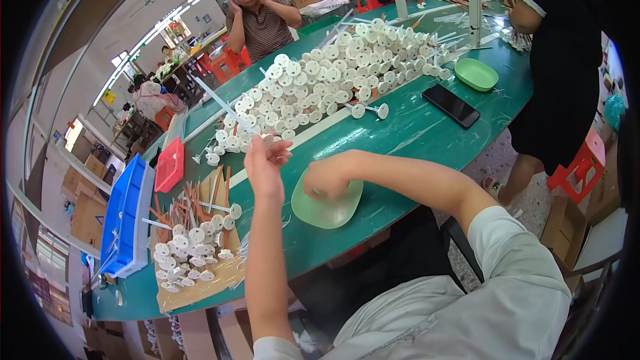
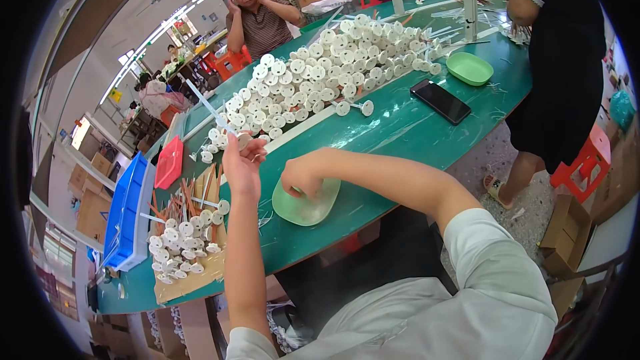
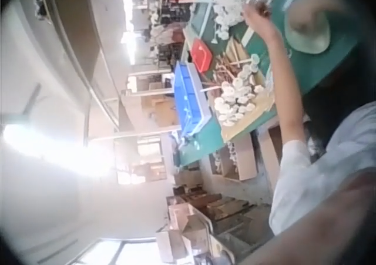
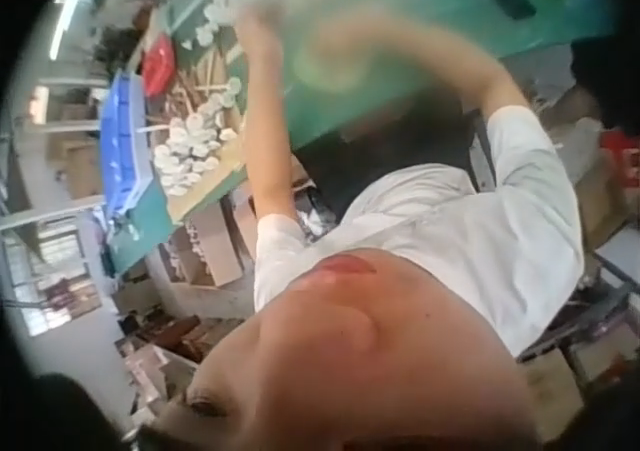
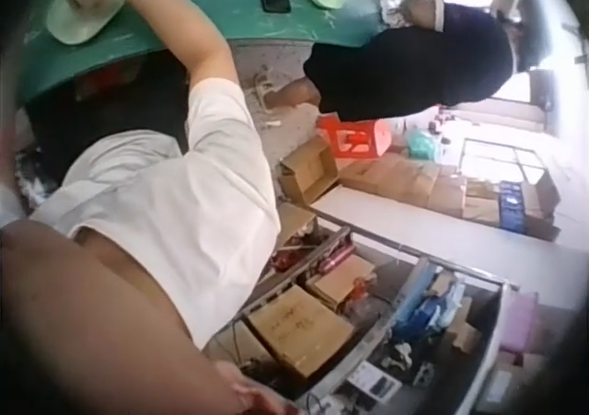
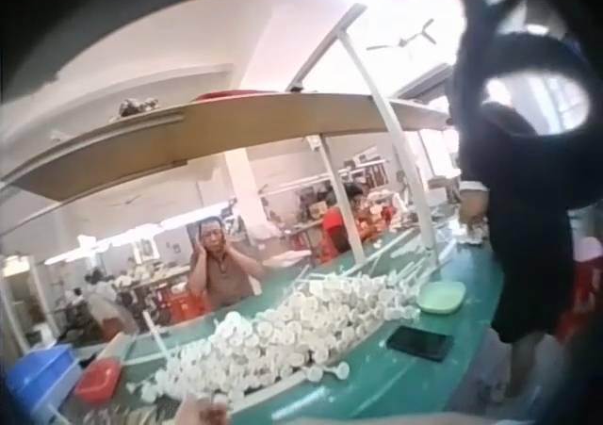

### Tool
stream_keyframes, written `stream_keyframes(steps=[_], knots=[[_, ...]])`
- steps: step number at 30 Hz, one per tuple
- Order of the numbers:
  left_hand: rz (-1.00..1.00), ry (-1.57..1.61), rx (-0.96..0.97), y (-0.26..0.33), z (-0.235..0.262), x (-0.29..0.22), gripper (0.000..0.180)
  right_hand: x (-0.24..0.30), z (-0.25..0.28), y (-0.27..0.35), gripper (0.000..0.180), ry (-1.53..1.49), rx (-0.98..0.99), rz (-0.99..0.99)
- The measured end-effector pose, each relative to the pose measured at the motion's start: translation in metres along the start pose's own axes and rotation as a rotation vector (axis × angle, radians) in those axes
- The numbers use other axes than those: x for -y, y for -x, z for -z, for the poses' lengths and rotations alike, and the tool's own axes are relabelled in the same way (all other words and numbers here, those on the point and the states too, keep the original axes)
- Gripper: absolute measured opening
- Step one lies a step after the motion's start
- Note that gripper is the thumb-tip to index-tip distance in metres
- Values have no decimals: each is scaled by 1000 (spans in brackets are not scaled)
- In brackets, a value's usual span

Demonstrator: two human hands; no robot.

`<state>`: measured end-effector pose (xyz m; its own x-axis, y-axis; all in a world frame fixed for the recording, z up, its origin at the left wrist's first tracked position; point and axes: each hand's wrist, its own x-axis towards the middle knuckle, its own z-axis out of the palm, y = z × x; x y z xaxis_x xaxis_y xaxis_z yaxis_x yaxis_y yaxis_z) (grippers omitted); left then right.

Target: Assembling small plastic base components onto thin white strips, likely for LED light production.

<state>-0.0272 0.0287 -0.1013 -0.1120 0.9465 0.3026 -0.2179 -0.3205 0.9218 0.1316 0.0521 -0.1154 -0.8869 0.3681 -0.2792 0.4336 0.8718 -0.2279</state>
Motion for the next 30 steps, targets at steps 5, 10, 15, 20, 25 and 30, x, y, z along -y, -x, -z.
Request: stream_keyframes(steps=[5, 10, 15, 20, 25, 30], knots=[[-24, -86, -8, 12, -1, 39, 46, -18, -16, -7, 13, -219, -93, 187], [-44, -98, 47, 32, -4, 43, 37, -13, -16, 8, 9, -302, -175, 217], [-69, -105, 2, 37, -8, 45, 37, -8, -14, 15, 7, -474, -391, 101], [-78, 29, -86, 38, -13, 44, 38, -5, -15, 19, 9, -693, -633, 163], [-101, 169, -90, 37, -4, 40, 46, -2, -17, 11, 12, -769, -849, 134], [-83, 332, -30, 38, -4, 36, 46, -1, -22, 4, 10, -853, -1029, 34]])
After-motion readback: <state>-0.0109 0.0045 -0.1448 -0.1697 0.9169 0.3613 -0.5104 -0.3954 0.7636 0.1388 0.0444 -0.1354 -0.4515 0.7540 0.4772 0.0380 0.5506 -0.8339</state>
